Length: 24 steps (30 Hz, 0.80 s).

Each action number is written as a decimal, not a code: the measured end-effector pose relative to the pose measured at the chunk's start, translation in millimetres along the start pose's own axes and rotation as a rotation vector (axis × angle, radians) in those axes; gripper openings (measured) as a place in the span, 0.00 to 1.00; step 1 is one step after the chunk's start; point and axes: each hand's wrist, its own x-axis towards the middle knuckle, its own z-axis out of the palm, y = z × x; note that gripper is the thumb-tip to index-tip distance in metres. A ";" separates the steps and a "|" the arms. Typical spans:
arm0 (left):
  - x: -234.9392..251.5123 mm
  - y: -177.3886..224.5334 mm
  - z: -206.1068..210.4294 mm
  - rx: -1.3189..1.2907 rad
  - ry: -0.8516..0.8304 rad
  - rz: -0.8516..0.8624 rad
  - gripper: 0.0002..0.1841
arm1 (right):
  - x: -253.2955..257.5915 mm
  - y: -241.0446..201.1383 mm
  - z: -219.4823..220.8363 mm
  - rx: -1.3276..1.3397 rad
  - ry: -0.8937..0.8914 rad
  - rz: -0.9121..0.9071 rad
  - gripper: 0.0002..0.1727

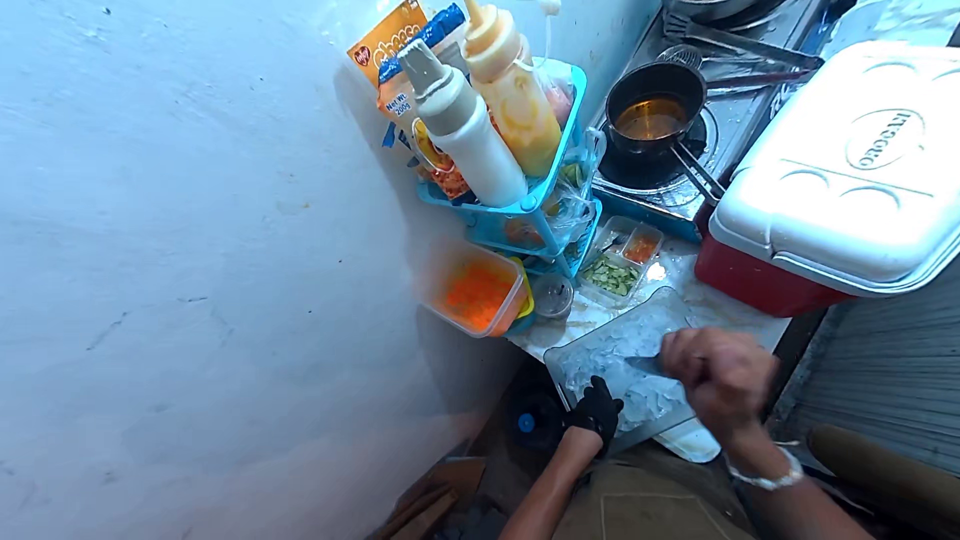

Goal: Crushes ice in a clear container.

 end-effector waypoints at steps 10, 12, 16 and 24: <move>-31.8 -2.5 -11.2 -0.027 -0.027 0.058 0.28 | -5.1 -6.4 7.0 0.034 -0.038 -0.066 0.30; -30.1 2.1 -16.1 -0.019 -0.043 0.044 0.28 | -16.3 27.1 12.0 0.010 -0.037 -0.014 0.32; 17.6 -3.6 7.4 -0.043 0.070 0.025 0.33 | 8.1 -12.2 -1.3 0.014 -0.095 -0.068 0.31; -8.1 0.6 4.7 -0.058 0.065 0.016 0.32 | -4.3 33.9 9.0 -0.034 -0.121 -0.010 0.34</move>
